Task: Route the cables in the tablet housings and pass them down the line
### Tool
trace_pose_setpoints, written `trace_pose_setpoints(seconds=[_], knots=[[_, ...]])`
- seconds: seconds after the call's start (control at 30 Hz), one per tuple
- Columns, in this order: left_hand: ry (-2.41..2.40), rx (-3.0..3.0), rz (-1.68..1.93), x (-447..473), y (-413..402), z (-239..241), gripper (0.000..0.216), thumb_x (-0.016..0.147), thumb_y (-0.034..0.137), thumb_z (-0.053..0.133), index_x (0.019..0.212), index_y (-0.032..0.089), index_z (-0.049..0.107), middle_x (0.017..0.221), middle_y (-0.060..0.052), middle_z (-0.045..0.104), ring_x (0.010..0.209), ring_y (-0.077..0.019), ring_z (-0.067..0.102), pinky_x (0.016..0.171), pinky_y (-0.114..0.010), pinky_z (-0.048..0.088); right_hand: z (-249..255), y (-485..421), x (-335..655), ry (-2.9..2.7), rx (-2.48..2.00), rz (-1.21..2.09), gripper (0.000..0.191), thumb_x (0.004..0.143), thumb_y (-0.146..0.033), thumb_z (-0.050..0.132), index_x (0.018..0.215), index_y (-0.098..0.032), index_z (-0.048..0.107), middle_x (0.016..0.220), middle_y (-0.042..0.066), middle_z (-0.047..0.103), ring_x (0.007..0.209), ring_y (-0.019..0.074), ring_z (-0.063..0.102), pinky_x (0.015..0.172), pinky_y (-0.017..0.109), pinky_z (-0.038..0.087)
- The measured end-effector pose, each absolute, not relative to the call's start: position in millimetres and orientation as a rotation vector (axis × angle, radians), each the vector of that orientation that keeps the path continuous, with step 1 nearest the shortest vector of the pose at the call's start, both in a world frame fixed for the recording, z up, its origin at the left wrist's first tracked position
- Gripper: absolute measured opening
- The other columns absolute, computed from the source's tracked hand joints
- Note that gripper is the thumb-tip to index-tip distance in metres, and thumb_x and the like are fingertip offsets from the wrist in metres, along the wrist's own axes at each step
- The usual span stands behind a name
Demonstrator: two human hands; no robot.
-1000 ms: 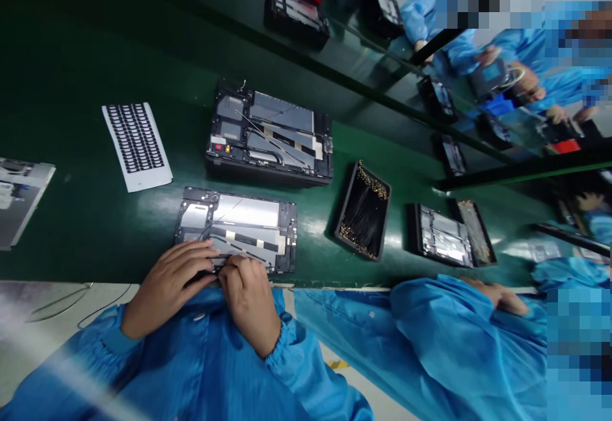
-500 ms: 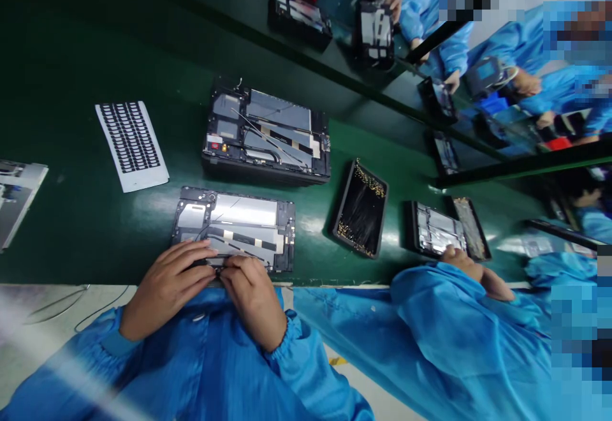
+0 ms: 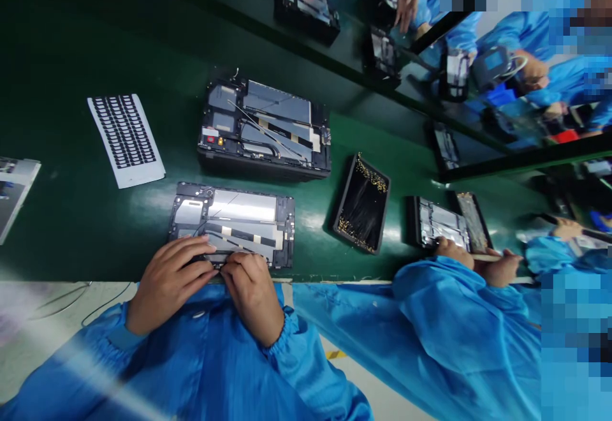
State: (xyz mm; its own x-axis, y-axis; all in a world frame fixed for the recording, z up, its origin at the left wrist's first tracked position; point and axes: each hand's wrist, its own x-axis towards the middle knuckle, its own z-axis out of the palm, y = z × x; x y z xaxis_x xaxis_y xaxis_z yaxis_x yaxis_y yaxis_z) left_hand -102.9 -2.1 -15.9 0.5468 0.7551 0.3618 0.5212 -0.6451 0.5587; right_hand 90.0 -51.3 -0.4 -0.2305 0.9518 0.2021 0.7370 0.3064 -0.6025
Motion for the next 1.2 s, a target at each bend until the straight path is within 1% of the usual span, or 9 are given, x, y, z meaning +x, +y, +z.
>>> trace_pose_setpoints(seconds=[0.33, 0.63, 0.7, 0.83, 0.93, 1.0, 1.07, 1.13, 1.2], knots=[[1.026, 2.409, 0.886, -104, -2, -20, 0.007, 0.095, 0.019, 0.062, 0.091, 0.021, 0.068, 0.113, -0.003, 0.074, 0.121, -0.0246, 0.064, 0.104, -0.045, 0.049, -4, -55, 89, -2.054, -1.497, 0.493, 0.014, 0.099, -0.011, 0.056, 0.11, -0.019, 0.062, 0.106, 0.008, 0.066, 0.1, 0.0201, 0.06, 0.086, 0.036, 0.051], [1.027, 2.396, 0.848, -105, -3, -20, 0.008, 0.096, 0.02, 0.061, 0.093, 0.022, 0.068, 0.114, -0.003, 0.073, 0.122, -0.0234, 0.063, 0.106, -0.044, 0.048, -14, -60, 85, -1.921, -1.482, 0.442, 0.019, 0.097, -0.01, 0.058, 0.112, -0.02, 0.063, 0.107, 0.009, 0.067, 0.102, 0.0199, 0.064, 0.086, 0.038, 0.055], [1.009, 2.39, 0.827, -107, -2, -19, 0.01, 0.097, 0.021, 0.059, 0.094, 0.022, 0.068, 0.115, -0.003, 0.073, 0.123, -0.0232, 0.062, 0.106, -0.044, 0.048, -18, -63, 89, -1.945, -1.432, 0.424, 0.024, 0.096, -0.01, 0.06, 0.118, -0.02, 0.062, 0.11, 0.01, 0.069, 0.105, 0.0203, 0.065, 0.088, 0.038, 0.057], [0.957, 2.384, 0.801, -110, 1, -22, 0.011, 0.099, 0.021, 0.057, 0.098, 0.022, 0.068, 0.118, -0.003, 0.072, 0.125, -0.0225, 0.061, 0.107, -0.043, 0.047, -27, -68, 96, -2.047, -1.347, 0.337, 0.043, 0.096, -0.009, 0.06, 0.136, -0.02, 0.056, 0.12, 0.013, 0.069, 0.114, 0.0231, 0.065, 0.095, 0.043, 0.059], [0.955, 2.376, 0.805, -109, -1, -25, 0.011, 0.098, 0.02, 0.057, 0.098, 0.022, 0.068, 0.118, -0.003, 0.072, 0.126, -0.0228, 0.06, 0.108, -0.044, 0.046, -33, -72, 97, -2.153, -1.315, 0.189, 0.049, 0.094, -0.011, 0.063, 0.142, -0.018, 0.053, 0.122, 0.015, 0.069, 0.117, 0.0252, 0.065, 0.099, 0.046, 0.059], [0.976, 2.365, 0.802, -108, -4, -22, 0.011, 0.098, 0.02, 0.057, 0.097, 0.022, 0.068, 0.117, -0.002, 0.072, 0.126, -0.023, 0.06, 0.109, -0.045, 0.046, -31, -73, 97, -2.214, -1.3, 0.094, 0.048, 0.093, -0.013, 0.065, 0.14, -0.015, 0.055, 0.12, 0.015, 0.07, 0.116, 0.0261, 0.065, 0.099, 0.046, 0.059], [0.973, 2.341, 0.788, -110, -5, -16, 0.011, 0.098, 0.022, 0.057, 0.095, 0.023, 0.068, 0.117, -0.002, 0.072, 0.125, -0.0222, 0.061, 0.109, -0.043, 0.047, -20, -71, 97, -2.271, -1.3, 0.074, 0.043, 0.093, -0.016, 0.065, 0.136, -0.014, 0.058, 0.117, 0.015, 0.071, 0.11, 0.0264, 0.067, 0.093, 0.045, 0.061], [0.976, 2.304, 0.794, -118, 2, -6, 0.013, 0.099, 0.024, 0.056, 0.097, 0.023, 0.068, 0.122, -0.003, 0.071, 0.124, -0.0201, 0.061, 0.108, -0.038, 0.048, -4, -60, 97, -2.319, -1.311, 0.161, 0.034, 0.094, -0.02, 0.065, 0.128, -0.015, 0.063, 0.114, 0.014, 0.072, 0.103, 0.0261, 0.067, 0.085, 0.043, 0.061], [1.088, 2.269, 0.853, -134, 21, 2, 0.015, 0.1, 0.024, 0.052, 0.102, 0.023, 0.067, 0.128, -0.005, 0.068, 0.125, -0.0188, 0.06, 0.108, -0.035, 0.048, 14, -38, 92, -2.348, -1.291, 0.294, 0.029, 0.095, -0.023, 0.063, 0.124, -0.017, 0.064, 0.115, 0.014, 0.07, 0.101, 0.0256, 0.066, 0.082, 0.042, 0.06]])
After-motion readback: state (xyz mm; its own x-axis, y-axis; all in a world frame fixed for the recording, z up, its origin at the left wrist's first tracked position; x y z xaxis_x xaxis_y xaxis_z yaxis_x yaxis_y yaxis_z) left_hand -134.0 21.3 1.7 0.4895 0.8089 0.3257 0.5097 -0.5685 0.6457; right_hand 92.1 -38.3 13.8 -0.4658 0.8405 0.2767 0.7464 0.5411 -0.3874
